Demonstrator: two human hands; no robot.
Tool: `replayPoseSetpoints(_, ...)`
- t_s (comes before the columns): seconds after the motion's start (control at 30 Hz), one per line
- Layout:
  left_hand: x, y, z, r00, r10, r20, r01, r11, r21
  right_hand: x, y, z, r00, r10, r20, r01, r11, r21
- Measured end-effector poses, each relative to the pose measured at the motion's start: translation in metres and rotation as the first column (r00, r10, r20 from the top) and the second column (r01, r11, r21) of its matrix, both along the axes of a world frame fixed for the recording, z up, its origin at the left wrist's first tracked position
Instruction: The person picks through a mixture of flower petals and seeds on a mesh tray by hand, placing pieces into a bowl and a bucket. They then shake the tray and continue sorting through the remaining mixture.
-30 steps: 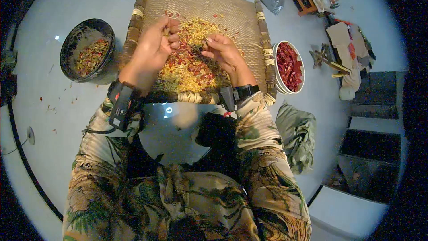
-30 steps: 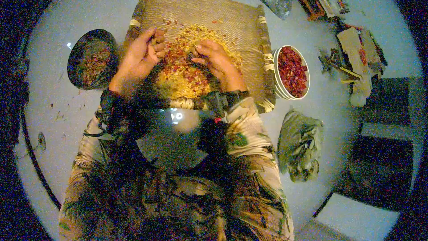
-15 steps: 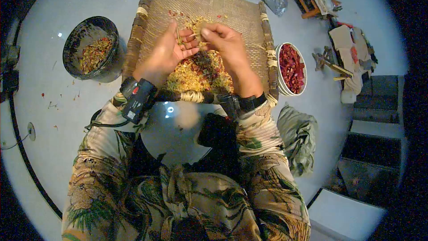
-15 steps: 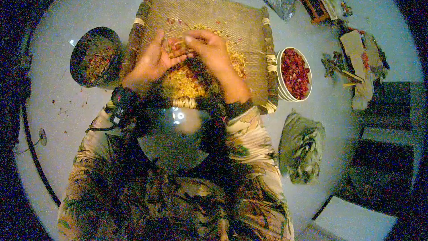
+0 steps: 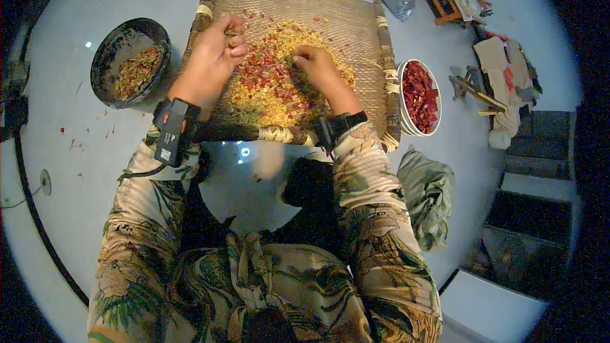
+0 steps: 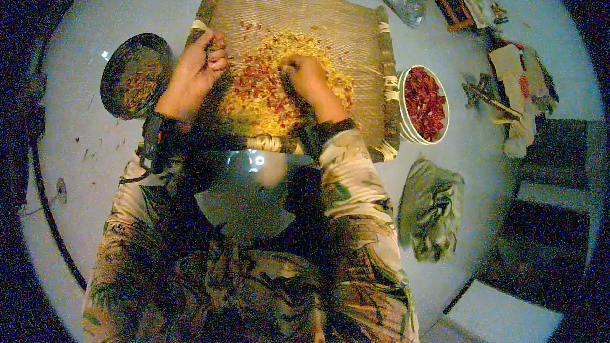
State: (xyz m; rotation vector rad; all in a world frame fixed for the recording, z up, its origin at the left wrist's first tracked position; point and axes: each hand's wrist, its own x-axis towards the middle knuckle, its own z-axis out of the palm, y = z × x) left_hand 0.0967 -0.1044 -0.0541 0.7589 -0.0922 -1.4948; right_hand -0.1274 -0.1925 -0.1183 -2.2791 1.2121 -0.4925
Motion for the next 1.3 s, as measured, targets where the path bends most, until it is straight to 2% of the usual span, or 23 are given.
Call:
replayPoseSetpoints(0.07, -0.005, 0.005, 0.006, 1.000, 0.001, -0.012, -0.002, 0.999, -0.047, 0.007, 0.000, -0.002, 0.989, 0.022, -0.144, -0.027, 0.999, -0.028)
replayPoseSetpoints(0.13, -0.009, 0.004, 0.009, 1.000, -0.013, -0.012, 0.013, 1.000, -0.020, 0.015, -0.002, -0.006, 0.958, 0.039, -0.286, -0.058, 0.997, -0.057)
replayPoseSetpoints(0.23, -0.005, 0.000, 0.004, 0.998, -0.057, -0.029, 0.056, 0.998, -0.030, 0.030, -0.010, -0.017, 0.941, 0.118, -0.318, -0.148, 0.986, -0.072)
replayPoseSetpoints(0.33, -0.001, -0.001, 0.000, 0.996, -0.080, -0.047, 0.077, 0.995, -0.059, 0.034, -0.007, -0.027, 0.906, 0.096, -0.413, -0.190, 0.963, -0.192)
replayPoseSetpoints(0.43, -0.001, 0.000, 0.002, 0.998, -0.057, -0.027, 0.055, 0.996, -0.075, 0.029, -0.011, -0.026, 0.924, 0.047, -0.378, -0.119, 0.978, -0.169)
replayPoseSetpoints(0.53, -0.002, 0.000, 0.011, 1.000, -0.016, -0.008, 0.016, 0.998, -0.060, 0.012, -0.015, -0.021, 0.975, -0.047, -0.217, 0.022, 0.993, -0.116)
replayPoseSetpoints(0.57, -0.002, 0.000, 0.013, 1.000, -0.002, -0.005, 0.002, 0.999, -0.050, 0.006, -0.018, -0.019, 0.985, -0.094, -0.146, 0.096, 0.995, 0.011)
replayPoseSetpoints(0.67, -0.001, -0.003, 0.012, 1.000, -0.015, -0.025, 0.013, 0.996, -0.088, -0.007, -0.033, -0.027, 0.994, -0.107, -0.036, 0.107, 0.994, 0.011)
replayPoseSetpoints(0.7, -0.001, -0.003, 0.013, 1.000, -0.013, -0.014, 0.012, 0.997, -0.072, -0.006, -0.032, -0.024, 0.992, -0.114, -0.052, 0.113, 0.993, -0.020)
replayPoseSetpoints(0.8, -0.002, -0.005, 0.012, 1.000, -0.011, -0.002, 0.011, 0.999, -0.037, 0.002, -0.026, -0.011, 0.993, -0.067, -0.097, 0.071, 0.997, 0.043)
replayPoseSetpoints(0.9, -0.004, -0.007, 0.007, 1.000, -0.010, -0.012, 0.010, 1.000, -0.026, 0.017, -0.012, -0.007, 0.967, 0.020, -0.253, -0.032, 0.998, -0.045)
replayPoseSetpoints(1.0, -0.006, -0.004, 0.013, 1.000, 0.000, 0.016, 0.000, 1.000, -0.013, 0.025, -0.013, -0.028, 0.907, 0.026, -0.420, -0.081, 0.990, -0.114)
replayPoseSetpoints(1.03, -0.006, -0.004, 0.011, 1.000, 0.003, 0.014, -0.002, 1.000, -0.024, 0.026, -0.012, -0.031, 0.894, 0.027, -0.448, -0.066, 0.995, -0.072)
replayPoseSetpoints(1.13, -0.003, -0.005, 0.004, 1.000, -0.016, 0.003, 0.016, 0.998, -0.054, 0.022, -0.007, -0.027, 0.897, -0.034, -0.442, -0.044, 0.985, -0.165)
replayPoseSetpoints(1.23, -0.003, -0.003, 0.005, 0.999, -0.024, 0.027, 0.027, 0.995, -0.092, 0.010, -0.008, -0.011, 0.957, -0.023, -0.290, -0.009, 0.994, -0.110)
replayPoseSetpoints(1.3, -0.002, -0.003, 0.005, 0.999, -0.026, 0.028, 0.029, 0.995, -0.100, 0.005, -0.006, -0.006, 0.955, 0.003, -0.295, -0.024, 0.998, -0.066)
